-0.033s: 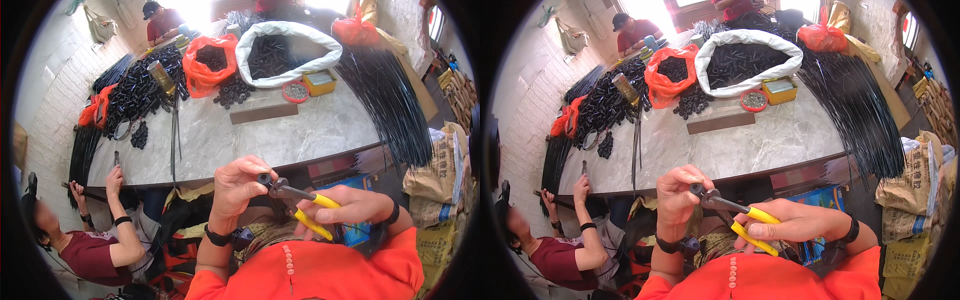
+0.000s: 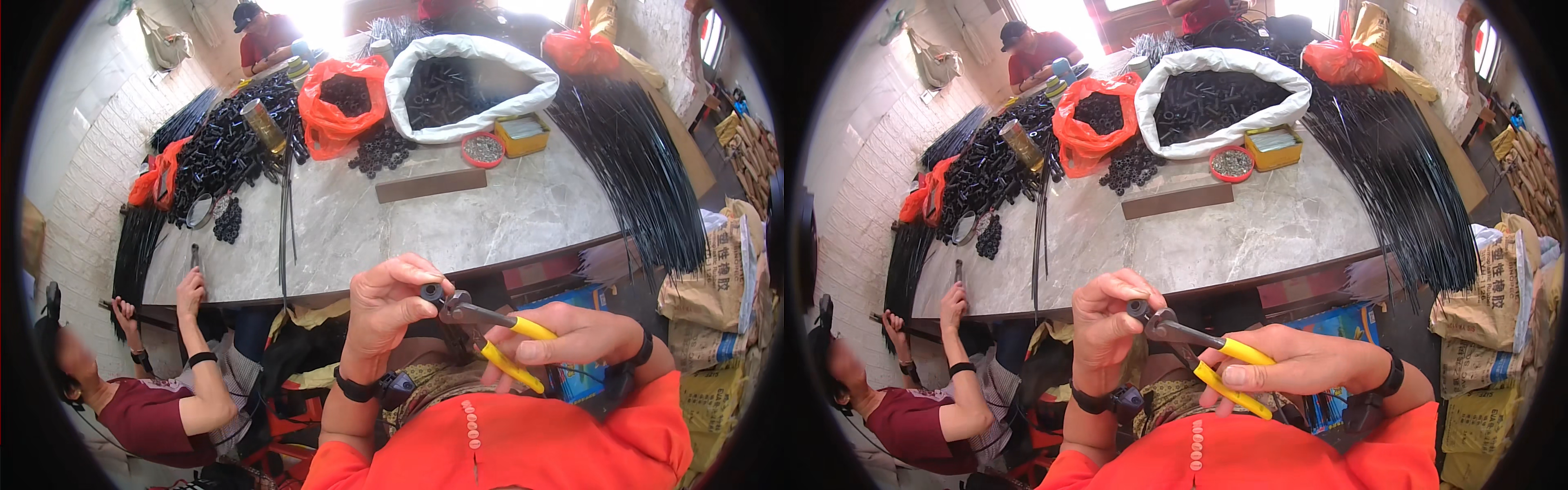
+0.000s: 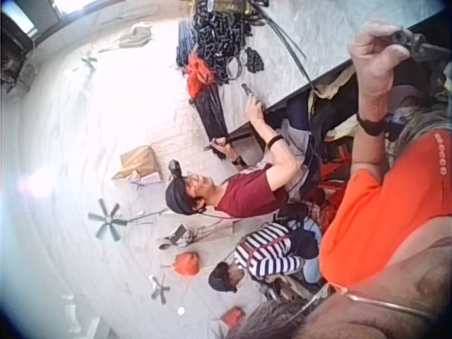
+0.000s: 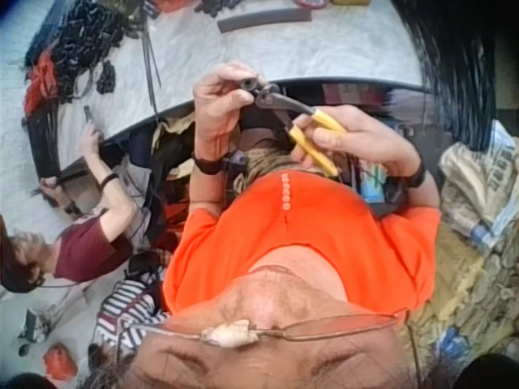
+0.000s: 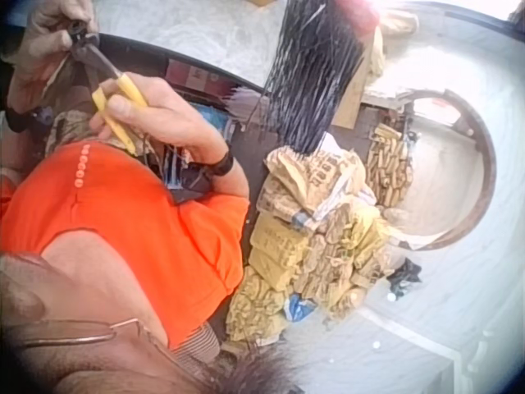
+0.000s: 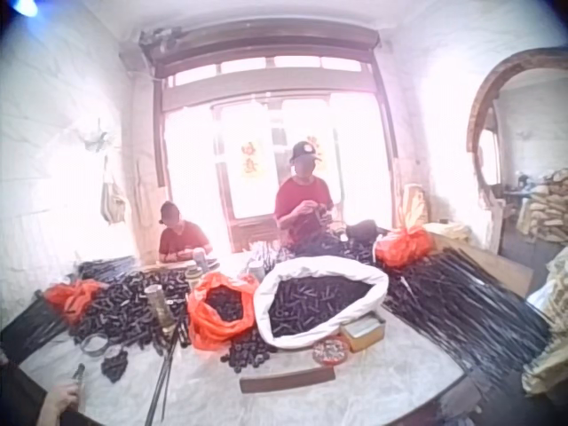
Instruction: The recorder uses pliers and hands to assemble small plastic connectors and wire ribs for umbrellas.
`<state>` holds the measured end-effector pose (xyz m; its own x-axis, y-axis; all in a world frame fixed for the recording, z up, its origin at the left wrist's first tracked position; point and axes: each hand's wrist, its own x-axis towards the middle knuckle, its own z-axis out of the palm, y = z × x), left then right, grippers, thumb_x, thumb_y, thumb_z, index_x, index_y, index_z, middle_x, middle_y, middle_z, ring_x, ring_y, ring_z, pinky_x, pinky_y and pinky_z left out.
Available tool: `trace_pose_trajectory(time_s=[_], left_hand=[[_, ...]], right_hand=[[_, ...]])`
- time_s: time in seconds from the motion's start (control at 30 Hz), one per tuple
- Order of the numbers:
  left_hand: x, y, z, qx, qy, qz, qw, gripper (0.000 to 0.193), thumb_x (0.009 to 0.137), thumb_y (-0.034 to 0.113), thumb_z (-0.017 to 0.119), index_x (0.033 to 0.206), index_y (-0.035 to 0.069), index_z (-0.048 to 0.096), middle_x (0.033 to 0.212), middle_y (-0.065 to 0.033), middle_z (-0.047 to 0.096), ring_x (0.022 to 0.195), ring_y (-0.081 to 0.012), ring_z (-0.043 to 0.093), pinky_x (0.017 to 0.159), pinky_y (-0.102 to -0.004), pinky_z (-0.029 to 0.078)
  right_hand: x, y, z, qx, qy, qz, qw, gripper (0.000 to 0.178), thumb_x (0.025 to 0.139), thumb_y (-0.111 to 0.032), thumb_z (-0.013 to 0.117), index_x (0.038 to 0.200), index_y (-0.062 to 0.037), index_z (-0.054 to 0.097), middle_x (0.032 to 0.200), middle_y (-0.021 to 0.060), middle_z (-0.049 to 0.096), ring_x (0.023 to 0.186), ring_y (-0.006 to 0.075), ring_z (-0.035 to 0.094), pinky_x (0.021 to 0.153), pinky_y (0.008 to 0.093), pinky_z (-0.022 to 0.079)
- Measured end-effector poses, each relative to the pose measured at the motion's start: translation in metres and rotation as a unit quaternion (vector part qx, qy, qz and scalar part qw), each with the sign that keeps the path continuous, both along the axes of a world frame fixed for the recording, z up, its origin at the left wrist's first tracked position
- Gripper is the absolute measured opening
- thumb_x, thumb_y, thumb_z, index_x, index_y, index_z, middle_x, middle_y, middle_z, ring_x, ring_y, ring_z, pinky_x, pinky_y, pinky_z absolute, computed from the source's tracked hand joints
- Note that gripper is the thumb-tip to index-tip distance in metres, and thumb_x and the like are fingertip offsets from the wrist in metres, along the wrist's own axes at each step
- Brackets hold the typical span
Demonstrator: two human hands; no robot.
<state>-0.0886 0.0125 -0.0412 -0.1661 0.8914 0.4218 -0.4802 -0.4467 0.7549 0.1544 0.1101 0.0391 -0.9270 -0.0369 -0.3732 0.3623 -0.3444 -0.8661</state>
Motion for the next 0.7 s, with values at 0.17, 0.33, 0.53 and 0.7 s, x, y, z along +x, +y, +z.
trace_pose_trajectory(time_s=[0.17, 0.33, 0.53, 0.7], left_hand=[[0.002, 0.0, 0.003, -0.01, -0.002, -0.002, 1.0, 0.031, 0.073, -0.01, 0.076, 0.101, 0.0, 0.068, 0.097, -0.0161, 0.065, 0.094, -0.0251, 0.066, 0.08, -0.0343, 0.056], [0.004, 0.0, 0.006, -0.014, -0.004, 0.001, 1.0, 0.029, 0.072, -0.011, 0.076, 0.099, 0.0, 0.069, 0.096, -0.0157, 0.065, 0.093, -0.0253, 0.067, 0.08, -0.0349, 0.057], [0.004, -0.001, 0.008, -0.02, 0.004, 0.002, 1.0, 0.031, 0.071, -0.013, 0.076, 0.098, 0.0, 0.069, 0.095, -0.0152, 0.065, 0.092, -0.0255, 0.067, 0.079, -0.0352, 0.058], [0.003, -0.001, 0.008, -0.016, 0.008, 0.002, 1.0, 0.032, 0.07, -0.014, 0.076, 0.098, 0.0, 0.069, 0.095, -0.015, 0.065, 0.092, -0.0255, 0.067, 0.078, -0.0348, 0.059]], right_hand=[[0.003, 0.002, 0.009, 0.009, -0.011, 0.006, 1.0, 0.049, 0.103, -0.034, 0.048, 0.131, 0.0056, 0.044, 0.117, 0.0169, 0.064, 0.101, 0.0174, 0.065, 0.082, 0.0304, 0.053], [0.004, 0.006, 0.011, 0.035, -0.019, 0.016, 0.999, 0.049, 0.103, -0.036, 0.047, 0.13, 0.0052, 0.045, 0.113, 0.0161, 0.066, 0.097, 0.0166, 0.067, 0.075, 0.0281, 0.054], [0.005, 0.008, 0.017, 0.033, -0.03, 0.019, 0.999, 0.047, 0.103, -0.037, 0.047, 0.126, 0.0043, 0.047, 0.106, 0.0138, 0.069, 0.088, 0.0156, 0.069, 0.061, 0.0245, 0.052], [0.004, 0.007, 0.021, 0.038, -0.048, 0.022, 0.998, 0.043, 0.103, -0.037, 0.048, 0.121, 0.002, 0.05, 0.096, 0.0105, 0.068, 0.082, 0.0147, 0.068, 0.061, 0.0248, 0.052]])
